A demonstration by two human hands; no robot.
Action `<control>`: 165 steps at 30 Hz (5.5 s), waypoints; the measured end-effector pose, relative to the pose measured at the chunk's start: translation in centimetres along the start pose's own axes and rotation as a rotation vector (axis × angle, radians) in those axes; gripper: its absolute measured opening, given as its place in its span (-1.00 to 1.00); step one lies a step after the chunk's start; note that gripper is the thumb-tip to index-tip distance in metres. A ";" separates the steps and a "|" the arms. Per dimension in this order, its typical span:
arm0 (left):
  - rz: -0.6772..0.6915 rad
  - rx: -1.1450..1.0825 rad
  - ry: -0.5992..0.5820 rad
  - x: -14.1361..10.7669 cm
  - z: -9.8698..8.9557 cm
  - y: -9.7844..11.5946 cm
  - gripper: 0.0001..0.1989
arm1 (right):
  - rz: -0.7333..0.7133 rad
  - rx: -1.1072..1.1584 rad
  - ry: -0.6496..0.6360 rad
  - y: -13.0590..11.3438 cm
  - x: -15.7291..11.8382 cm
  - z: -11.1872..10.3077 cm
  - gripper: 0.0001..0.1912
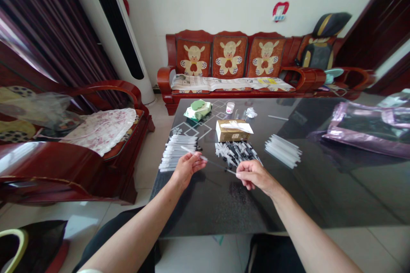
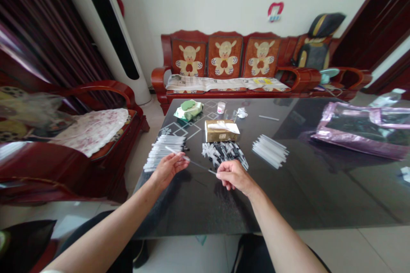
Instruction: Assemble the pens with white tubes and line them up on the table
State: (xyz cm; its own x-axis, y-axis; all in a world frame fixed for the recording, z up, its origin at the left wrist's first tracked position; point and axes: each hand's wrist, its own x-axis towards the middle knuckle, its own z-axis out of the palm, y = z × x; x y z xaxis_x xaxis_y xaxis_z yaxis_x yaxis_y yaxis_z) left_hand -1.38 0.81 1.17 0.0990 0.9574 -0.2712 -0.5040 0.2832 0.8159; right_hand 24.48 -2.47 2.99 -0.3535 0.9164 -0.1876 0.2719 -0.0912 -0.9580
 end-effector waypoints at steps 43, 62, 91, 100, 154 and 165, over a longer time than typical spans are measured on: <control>-0.296 0.056 -0.247 -2.4 1.9 -3.3 -0.80 | 0.014 -1.005 0.462 3.1 2.1 -4.0 -0.84; -0.259 0.052 -0.233 -2.2 2.1 -2.9 -0.80 | -0.001 -0.878 0.421 3.1 2.7 -2.5 -0.94; -0.090 0.030 -0.163 -2.0 2.0 -3.2 -0.79 | -0.088 0.174 0.158 0.8 1.7 5.0 -0.83; -0.045 0.054 -0.154 -2.0 2.1 -3.3 -0.76 | -0.094 0.167 0.165 0.5 1.5 5.0 -0.84; -0.001 0.053 -0.168 -2.1 2.2 -3.3 -0.70 | -0.024 0.061 0.094 1.0 1.3 5.2 -0.62; -0.007 0.057 -0.174 -2.1 2.1 -3.3 -0.68 | -0.022 0.064 0.097 0.9 1.3 5.1 -0.62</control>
State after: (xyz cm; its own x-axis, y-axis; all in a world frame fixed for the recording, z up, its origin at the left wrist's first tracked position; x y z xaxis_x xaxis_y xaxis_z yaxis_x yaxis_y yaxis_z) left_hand 1.89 -2.01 0.12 0.2521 0.9492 -0.1883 -0.4540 0.2879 0.8432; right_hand 19.68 -3.36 0.73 -0.2695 0.9516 -0.1478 0.2066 -0.0928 -0.9740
